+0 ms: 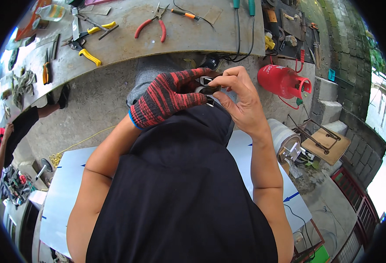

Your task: The person uses a blowtorch to heat a metal pipe held with pliers, then files the heated section. They insert a metal pin into the pipe and continue to file and adjust the assembly. The person also handles a small metal plate and a ruler on the workbench.

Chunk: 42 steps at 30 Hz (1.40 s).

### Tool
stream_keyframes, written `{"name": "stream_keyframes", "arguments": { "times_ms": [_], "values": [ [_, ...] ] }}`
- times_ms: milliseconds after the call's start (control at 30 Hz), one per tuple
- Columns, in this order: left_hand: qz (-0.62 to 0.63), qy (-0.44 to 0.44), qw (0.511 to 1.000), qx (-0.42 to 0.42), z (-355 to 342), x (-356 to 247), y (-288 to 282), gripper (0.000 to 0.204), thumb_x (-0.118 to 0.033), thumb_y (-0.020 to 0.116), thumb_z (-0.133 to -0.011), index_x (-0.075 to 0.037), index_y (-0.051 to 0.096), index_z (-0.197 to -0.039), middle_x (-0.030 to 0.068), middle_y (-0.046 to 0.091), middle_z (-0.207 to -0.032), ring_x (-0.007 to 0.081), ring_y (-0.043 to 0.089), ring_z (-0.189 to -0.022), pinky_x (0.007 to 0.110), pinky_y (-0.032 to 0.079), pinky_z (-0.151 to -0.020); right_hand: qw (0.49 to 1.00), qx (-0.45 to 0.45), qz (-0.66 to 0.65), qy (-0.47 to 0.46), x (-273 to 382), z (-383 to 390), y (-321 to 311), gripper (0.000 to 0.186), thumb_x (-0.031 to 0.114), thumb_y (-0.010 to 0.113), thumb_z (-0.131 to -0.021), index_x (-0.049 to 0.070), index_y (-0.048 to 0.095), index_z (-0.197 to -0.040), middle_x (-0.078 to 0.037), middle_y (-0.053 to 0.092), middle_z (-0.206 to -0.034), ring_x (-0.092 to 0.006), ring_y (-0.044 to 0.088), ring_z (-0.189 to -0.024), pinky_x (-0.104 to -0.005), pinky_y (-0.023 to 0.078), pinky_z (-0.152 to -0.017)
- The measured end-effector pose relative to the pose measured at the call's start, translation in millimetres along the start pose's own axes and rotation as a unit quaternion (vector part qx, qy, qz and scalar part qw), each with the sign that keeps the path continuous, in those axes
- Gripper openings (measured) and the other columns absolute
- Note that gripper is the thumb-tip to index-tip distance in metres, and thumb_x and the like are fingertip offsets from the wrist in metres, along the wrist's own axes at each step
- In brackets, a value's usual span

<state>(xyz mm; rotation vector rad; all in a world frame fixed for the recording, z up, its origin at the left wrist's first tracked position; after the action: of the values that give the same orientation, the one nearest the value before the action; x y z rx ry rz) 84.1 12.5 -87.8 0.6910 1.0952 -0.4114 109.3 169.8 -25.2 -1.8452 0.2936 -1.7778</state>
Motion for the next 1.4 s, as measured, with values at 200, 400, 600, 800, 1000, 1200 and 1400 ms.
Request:
{"name": "stream_keyframes", "arguments": {
  "times_ms": [200,400,600,800,1000,1200,1400],
  "values": [
    [-0.067,0.019,0.997,-0.018,2.6,-4.7,-1.8,0.061,-0.017,0.081,-0.084,-0.006,0.057,-0.14,-0.0021,0.061,-0.081,0.0034,0.05,-0.077,0.024,0.048,-0.074,1.0,0.003,-0.013,-0.006,0.6,1.3,0.7,0.022,0.016,0.073,-0.089,0.01,0.068,-0.109,-0.005,0.049,-0.098,-0.0176,0.049,-0.09,-0.0299,0.043,-0.079],
    [-0.079,0.019,0.997,-0.013,4.1,-8.8,-2.1,0.062,-0.02,0.081,-0.083,-0.007,0.058,-0.14,-0.0007,0.062,-0.079,0.004,0.051,-0.075,0.024,0.049,-0.073,1.0,0.002,-0.021,-0.012,-0.9,3.0,1.1,0.022,0.015,0.074,-0.089,0.01,0.067,-0.109,-0.005,0.05,-0.098,-0.0174,0.049,-0.09,-0.0297,0.043,-0.079],
    [-0.057,0.04,0.997,-0.024,4.8,-13.9,-3.3,0.061,-0.021,0.082,-0.082,-0.007,0.06,-0.137,0.0008,0.063,-0.079,0.0047,0.052,-0.075,0.025,0.049,-0.073,0.999,-0.004,-0.035,-0.012,1.5,1.5,-0.4,0.022,0.015,0.073,-0.089,0.009,0.067,-0.109,-0.005,0.05,-0.1,-0.0172,0.049,-0.091,-0.0294,0.043,-0.08],
    [-0.085,0.052,0.995,-0.031,6.3,-15.1,-3.2,0.066,-0.021,0.084,-0.08,-0.008,0.058,-0.139,0.0016,0.064,-0.082,0.0054,0.052,-0.076,0.026,0.05,-0.074,0.999,-0.007,-0.034,-0.018,1.7,3.3,-1.2,0.023,0.015,0.074,-0.088,0.01,0.067,-0.109,-0.005,0.051,-0.1,-0.0169,0.049,-0.091,-0.0283,0.043,-0.08],
    [-0.009,0.094,0.996,0.008,1.6,-19.5,-0.6,0.068,-0.011,0.078,-0.086,-0.009,0.049,-0.147,0.003,0.068,-0.113,0.0063,0.057,-0.098,0.027,0.05,-0.09,0.994,-0.084,-0.021,-0.07,20.0,4.2,-11.7,0.027,0.015,0.079,-0.085,0.007,0.066,-0.107,-0.006,0.052,-0.103,-0.0167,0.05,-0.091,-0.0279,0.043,-0.08],
    [0.182,0.054,0.979,0.067,-0.7,-11.6,1.2,0.066,-0.005,0.072,-0.088,-0.005,0.045,-0.148,0.0069,0.048,-0.152,0.0177,0.048,-0.135,0.034,0.04,-0.112,0.988,-0.123,-0.055,-0.077,33.7,5.3,-25.1,0.041,0.019,0.081,-0.084,0.004,0.06,-0.115,-0.008,0.051,-0.11,-0.0154,0.051,-0.092,-0.0285,0.044,-0.081],
    [0.218,0.061,0.972,0.066,-2.1,-6.6,1.6,0.068,-0.01,0.074,-0.087,-0.005,0.045,-0.149,0.0074,0.053,-0.146,0.0172,0.051,-0.131,0.034,0.039,-0.111,0.992,-0.099,-0.063,-0.049,25.2,5.7,-19.7,0.045,0.024,0.08,-0.085,0.003,0.057,-0.118,-0.008,0.051,-0.113,-0.0151,0.052,-0.092,-0.029,0.045,-0.083]
  ]
}}
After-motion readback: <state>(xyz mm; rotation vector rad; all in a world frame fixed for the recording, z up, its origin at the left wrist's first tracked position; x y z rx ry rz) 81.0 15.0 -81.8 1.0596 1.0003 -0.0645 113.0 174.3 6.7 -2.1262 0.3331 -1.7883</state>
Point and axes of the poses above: each hand's wrist, its own z-axis away from the middle knuckle, its own y-axis out of the palm, x = y × z, the point moved 7 cm from there along -z, towards the middle knuckle
